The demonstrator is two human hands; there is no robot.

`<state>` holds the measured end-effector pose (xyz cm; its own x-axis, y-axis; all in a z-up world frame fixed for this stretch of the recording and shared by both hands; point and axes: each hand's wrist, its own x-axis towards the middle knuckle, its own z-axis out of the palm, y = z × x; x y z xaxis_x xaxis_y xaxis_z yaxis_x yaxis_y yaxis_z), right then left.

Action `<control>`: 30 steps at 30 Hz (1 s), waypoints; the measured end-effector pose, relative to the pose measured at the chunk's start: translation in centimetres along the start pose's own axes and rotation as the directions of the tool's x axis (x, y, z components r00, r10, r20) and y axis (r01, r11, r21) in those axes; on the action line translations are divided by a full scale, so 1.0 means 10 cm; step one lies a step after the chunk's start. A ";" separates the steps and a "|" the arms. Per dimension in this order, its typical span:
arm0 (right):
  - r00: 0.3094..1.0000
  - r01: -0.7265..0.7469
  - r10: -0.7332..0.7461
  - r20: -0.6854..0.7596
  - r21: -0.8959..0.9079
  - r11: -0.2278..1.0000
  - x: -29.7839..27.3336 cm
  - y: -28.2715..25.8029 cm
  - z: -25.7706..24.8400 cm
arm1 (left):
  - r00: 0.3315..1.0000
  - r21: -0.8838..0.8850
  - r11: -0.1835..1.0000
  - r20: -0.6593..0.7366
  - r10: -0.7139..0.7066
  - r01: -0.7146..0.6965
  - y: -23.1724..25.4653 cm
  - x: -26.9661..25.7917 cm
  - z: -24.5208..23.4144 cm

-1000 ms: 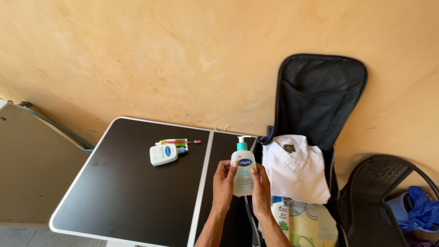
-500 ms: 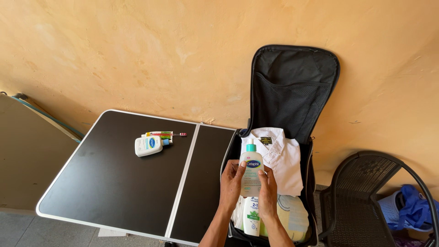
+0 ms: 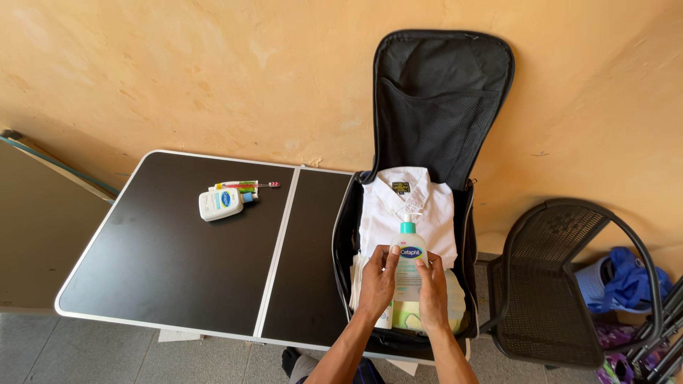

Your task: The person packs toiletries and a toothbrush into a backpack. They place a bottle of lotion, a tube of toothpaste, and a toothbrush into the bag, then close and zip it.

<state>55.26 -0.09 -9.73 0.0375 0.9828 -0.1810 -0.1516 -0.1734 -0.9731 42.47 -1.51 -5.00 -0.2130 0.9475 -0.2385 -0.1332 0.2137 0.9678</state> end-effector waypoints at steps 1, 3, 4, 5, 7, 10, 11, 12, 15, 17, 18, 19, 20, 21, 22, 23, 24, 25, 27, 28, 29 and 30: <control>1.000 -0.003 0.003 -0.018 -0.010 1.000 -0.02 0.03 -0.04 | 1.000 0.019 1.000 0.009 0.022 -0.022 -0.03 -0.02 0.02; 0.999 -0.004 0.002 -0.055 -0.028 1.000 -0.03 0.08 -0.11 | 0.997 0.057 0.996 0.031 0.070 -0.072 -0.07 -0.01 0.07; 0.998 0.005 -0.007 -0.061 -0.030 1.000 -0.03 0.10 -0.15 | 0.996 0.068 0.995 0.039 0.076 -0.078 -0.10 -0.01 0.09; 0.998 0.013 -0.015 -0.068 -0.033 0.999 -0.03 0.13 -0.18 | 0.996 0.078 0.993 0.047 0.081 -0.085 -0.12 -0.01 0.11; 0.996 0.015 -0.018 -0.086 -0.036 0.999 -0.04 0.19 -0.23 | 0.994 0.106 0.990 0.062 0.091 -0.097 -0.17 -0.01 0.14; 0.994 0.003 -0.009 -0.111 -0.048 0.999 -0.03 0.27 -0.30 | 0.992 0.143 0.984 0.092 0.091 -0.103 -0.24 -0.01 0.17; 0.994 0.002 -0.008 -0.113 -0.056 0.998 -0.05 0.30 -0.32 | 0.991 0.151 0.984 0.105 0.078 -0.093 -0.28 -0.02 0.18; 0.994 0.001 -0.008 -0.113 -0.063 0.998 -0.05 0.32 -0.35 | 0.991 0.159 0.984 0.118 0.066 -0.085 -0.31 -0.01 0.19; 0.991 -0.061 0.035 -0.130 -0.205 0.977 -0.07 0.39 -0.45 | 0.983 0.223 0.967 0.158 0.092 -0.127 -0.47 0.00 0.21; 0.994 -0.060 0.029 -0.108 -0.291 0.955 -0.07 0.43 -0.52 | 0.981 0.307 0.946 0.188 0.044 -0.101 -0.60 0.03 0.24; 0.995 -0.056 0.026 -0.096 -0.334 0.941 -0.06 0.46 -0.55 | 0.979 0.347 0.933 0.201 0.021 -0.091 -0.67 0.05 0.25; 0.994 -0.076 0.042 -0.100 -0.366 0.928 -0.07 0.49 -0.56 | 0.974 0.377 0.918 0.224 0.043 -0.127 -0.73 0.07 0.25; 0.993 -0.095 0.057 -0.105 -0.398 0.913 -0.08 0.51 -0.59 | 0.967 0.404 0.900 0.247 0.065 -0.164 -0.79 0.07 0.25; 0.991 -0.114 0.073 -0.110 -0.429 0.896 -0.09 0.54 -0.61 | 0.959 0.429 0.881 0.271 0.086 -0.200 -0.85 0.08 0.26; 0.989 -0.131 0.087 -0.120 -0.436 0.890 -0.10 0.57 -0.63 | 0.960 0.451 0.876 0.275 0.048 -0.173 -0.90 0.08 0.27; 0.986 -0.149 0.100 -0.131 -0.443 0.884 -0.11 0.60 -0.64 | 0.960 0.472 0.869 0.278 0.010 -0.146 -0.93 0.08 0.27; 0.984 -0.163 0.111 -0.139 -0.450 0.878 -0.11 0.62 -0.64 | 0.960 0.493 0.862 0.280 -0.024 -0.122 -0.95 0.09 0.28; 0.987 -0.137 0.084 -0.136 -0.450 0.882 -0.10 0.64 -0.64 | 0.961 0.483 0.867 0.277 -0.014 -0.127 -0.97 0.10 0.28; 0.992 -0.086 0.032 -0.124 -0.454 0.887 -0.09 0.70 -0.64 | 0.964 0.461 0.878 0.266 0.006 -0.133 -1.00 0.10 0.28; 0.992 -0.080 0.026 -0.122 -0.455 0.887 -0.08 0.74 -0.64 | 0.965 0.444 0.887 0.262 0.006 -0.126 -1.02 0.10 0.29; 0.992 -0.074 0.021 -0.121 -0.456 0.887 -0.07 0.77 -0.64 | 0.966 0.428 0.896 0.258 0.005 -0.119 -1.03 0.11 0.29; 0.993 -0.068 0.014 -0.120 -0.456 0.888 -0.06 0.81 -0.65 | 0.967 0.412 0.904 0.255 0.005 -0.114 -1.04 0.11 0.29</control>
<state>60.40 -2.50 -18.41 0.1532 0.9655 -0.2106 0.3130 -0.2496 -0.9164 46.42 -1.96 -15.13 0.0406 0.9779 -0.2051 0.3026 0.1836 0.9352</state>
